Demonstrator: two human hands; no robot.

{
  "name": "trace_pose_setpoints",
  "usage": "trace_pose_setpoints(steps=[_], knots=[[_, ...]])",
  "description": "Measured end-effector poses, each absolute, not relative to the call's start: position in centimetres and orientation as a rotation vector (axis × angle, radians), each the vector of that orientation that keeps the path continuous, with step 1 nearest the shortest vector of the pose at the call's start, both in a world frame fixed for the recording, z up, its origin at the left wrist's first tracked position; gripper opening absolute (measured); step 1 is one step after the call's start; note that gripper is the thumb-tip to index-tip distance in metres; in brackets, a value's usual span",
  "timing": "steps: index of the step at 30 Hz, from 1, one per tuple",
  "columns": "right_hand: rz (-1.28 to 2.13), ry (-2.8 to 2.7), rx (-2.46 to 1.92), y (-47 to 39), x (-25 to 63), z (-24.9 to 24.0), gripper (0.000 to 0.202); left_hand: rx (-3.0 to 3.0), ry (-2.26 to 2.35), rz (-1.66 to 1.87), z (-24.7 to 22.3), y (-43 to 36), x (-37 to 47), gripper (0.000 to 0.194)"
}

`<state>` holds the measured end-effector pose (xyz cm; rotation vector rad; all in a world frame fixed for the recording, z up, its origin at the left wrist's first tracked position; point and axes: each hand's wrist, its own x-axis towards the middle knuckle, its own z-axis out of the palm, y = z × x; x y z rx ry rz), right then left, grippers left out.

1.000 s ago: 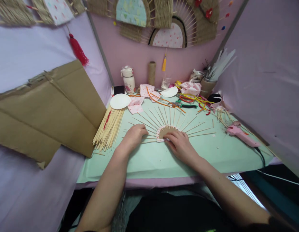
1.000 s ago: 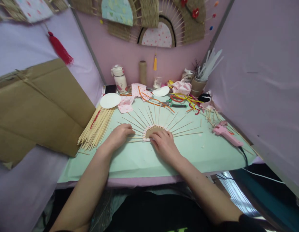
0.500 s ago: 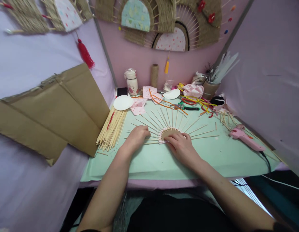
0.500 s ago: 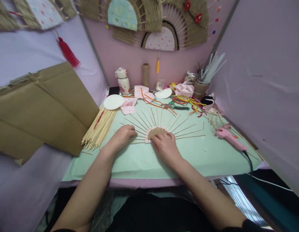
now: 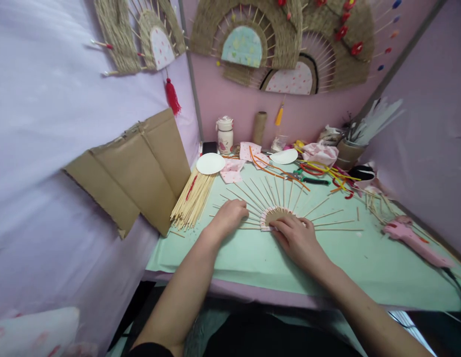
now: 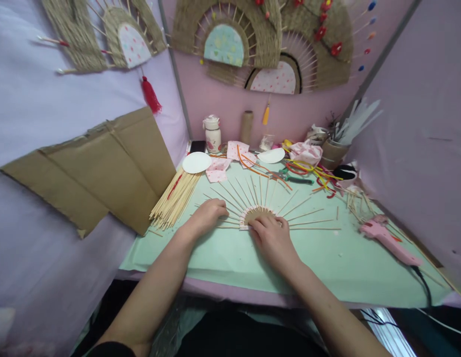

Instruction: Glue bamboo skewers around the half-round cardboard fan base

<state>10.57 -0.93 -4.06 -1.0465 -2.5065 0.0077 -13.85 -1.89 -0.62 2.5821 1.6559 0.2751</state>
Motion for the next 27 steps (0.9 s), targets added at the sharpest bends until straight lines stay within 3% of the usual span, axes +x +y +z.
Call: trace_pose_setpoints(steps=[27], knots=[[0.016, -2.536, -1.048, -1.12, 10.46, -3.27, 0.023, 2.568, 1.638, 0.263, -0.70, -1.81, -13.93, 0.027]])
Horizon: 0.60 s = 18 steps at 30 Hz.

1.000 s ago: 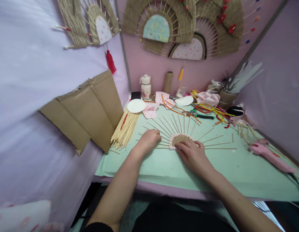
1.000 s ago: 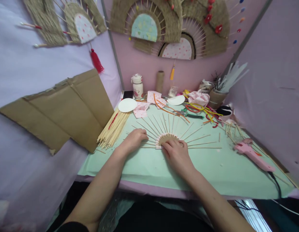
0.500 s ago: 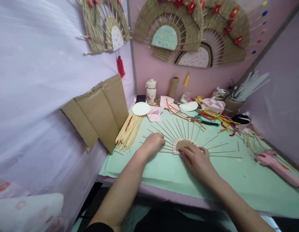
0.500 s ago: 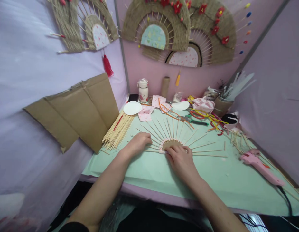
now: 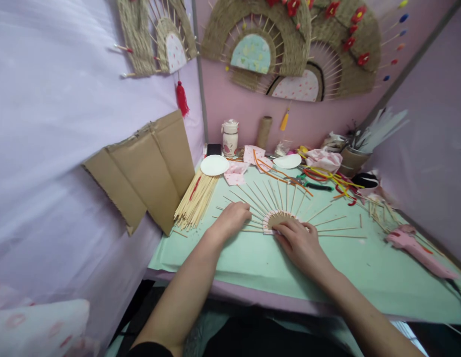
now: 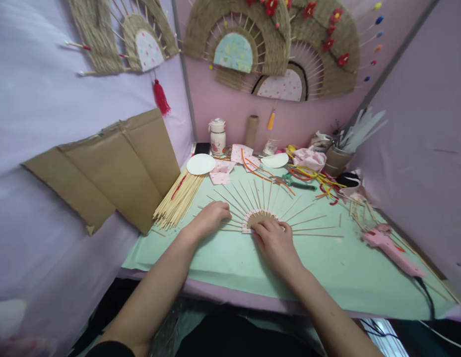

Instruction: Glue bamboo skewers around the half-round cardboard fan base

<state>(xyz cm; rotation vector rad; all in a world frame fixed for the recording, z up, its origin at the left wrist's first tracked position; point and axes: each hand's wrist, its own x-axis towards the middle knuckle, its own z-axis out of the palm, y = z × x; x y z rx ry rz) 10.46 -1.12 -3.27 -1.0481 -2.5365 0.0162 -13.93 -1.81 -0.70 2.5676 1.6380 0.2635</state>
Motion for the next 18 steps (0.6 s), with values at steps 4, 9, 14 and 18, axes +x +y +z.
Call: trace_pose_setpoints(steps=[4, 9, 14, 18], knots=[[0.051, -2.510, -1.053, -1.13, 10.37, -3.28, 0.022, 2.559, 1.632, 0.279, -0.47, -1.89, -13.84, 0.027], [0.080, -2.495, -1.055, -1.24, 10.35, -3.06, 0.022, 2.557, 1.622, 0.289, -0.36, -1.90, -13.84, 0.028], [0.088, -2.521, -1.075, -1.28, 10.32, -2.77, 0.023, 2.559, 1.615, 0.293, -0.68, -1.63, -14.01, 0.027], [0.070, -2.560, -1.072, -1.27, 10.34, -2.51, 0.026, 2.560, 1.608, 0.307, -0.92, -1.53, -14.07, 0.026]])
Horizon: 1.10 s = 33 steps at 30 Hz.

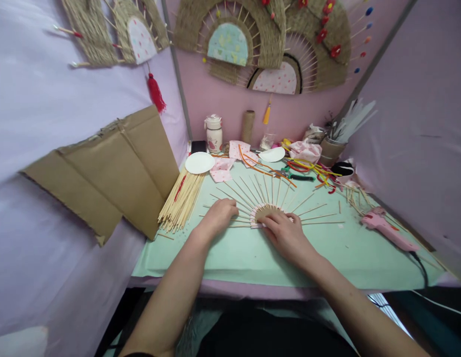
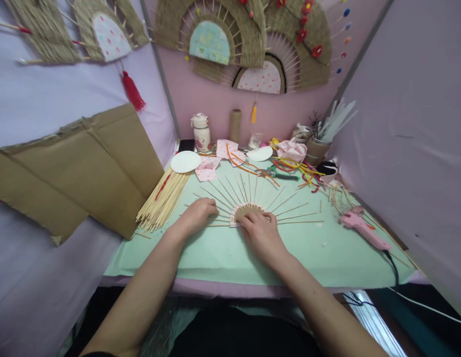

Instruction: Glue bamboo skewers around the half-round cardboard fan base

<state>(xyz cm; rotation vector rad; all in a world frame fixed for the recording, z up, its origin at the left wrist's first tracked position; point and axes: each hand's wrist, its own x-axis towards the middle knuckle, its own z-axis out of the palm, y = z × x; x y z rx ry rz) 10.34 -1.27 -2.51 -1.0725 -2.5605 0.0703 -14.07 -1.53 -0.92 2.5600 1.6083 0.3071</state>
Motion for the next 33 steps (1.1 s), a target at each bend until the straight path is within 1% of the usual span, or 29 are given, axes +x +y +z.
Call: trace_pose_setpoints(steps=[4, 13, 21, 33], knots=[[0.056, -2.603, -1.093, -1.25, 10.19, -2.18, 0.028, 2.558, 1.615, 0.312, -0.93, -1.55, -14.05, 0.025], [0.135, -2.574, -1.108, -1.06, 10.04, -1.87, 0.024, 2.554, 1.612, 0.326, -1.16, -1.52, -14.10, 0.026], [0.115, -2.616, -1.108, -1.15, 10.15, -1.72, 0.030, 2.555, 1.617, 0.308, -0.88, -1.63, -13.96, 0.026], [0.208, -2.592, -1.117, -1.21, 10.34, -1.54, 0.028, 2.576, 1.650, 0.249, -0.66, -1.80, -13.79, 0.028]])
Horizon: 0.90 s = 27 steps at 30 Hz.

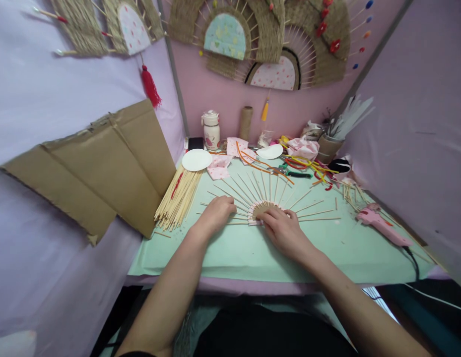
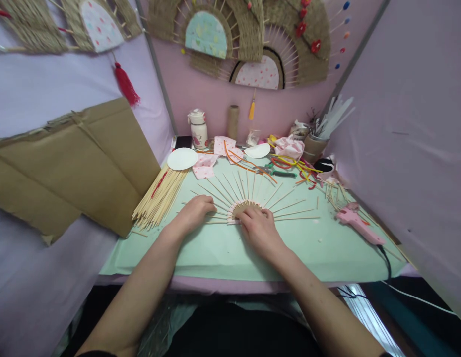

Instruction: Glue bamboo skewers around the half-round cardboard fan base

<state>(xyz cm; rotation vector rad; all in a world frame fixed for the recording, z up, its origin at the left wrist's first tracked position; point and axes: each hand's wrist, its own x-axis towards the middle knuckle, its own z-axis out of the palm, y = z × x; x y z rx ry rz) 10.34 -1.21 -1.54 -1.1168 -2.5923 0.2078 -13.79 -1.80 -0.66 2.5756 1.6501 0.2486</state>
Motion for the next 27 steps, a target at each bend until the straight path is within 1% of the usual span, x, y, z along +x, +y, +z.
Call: trace_pose_setpoints(steps=[12, 18, 27], knots=[[0.175, -2.606, -1.156, -1.31, 10.12, -1.43, 0.026, 2.553, 1.730, 0.238, -0.81, -2.08, -13.84, 0.026], [0.158, -2.634, -1.164, -1.33, 10.12, -1.47, 0.030, 2.541, 1.748, 0.247, -0.73, -2.24, -13.82, 0.027], [0.150, -2.657, -1.181, -1.29, 10.07, -1.58, 0.033, 2.542, 1.753, 0.227, -0.43, -2.29, -13.68, 0.023]])
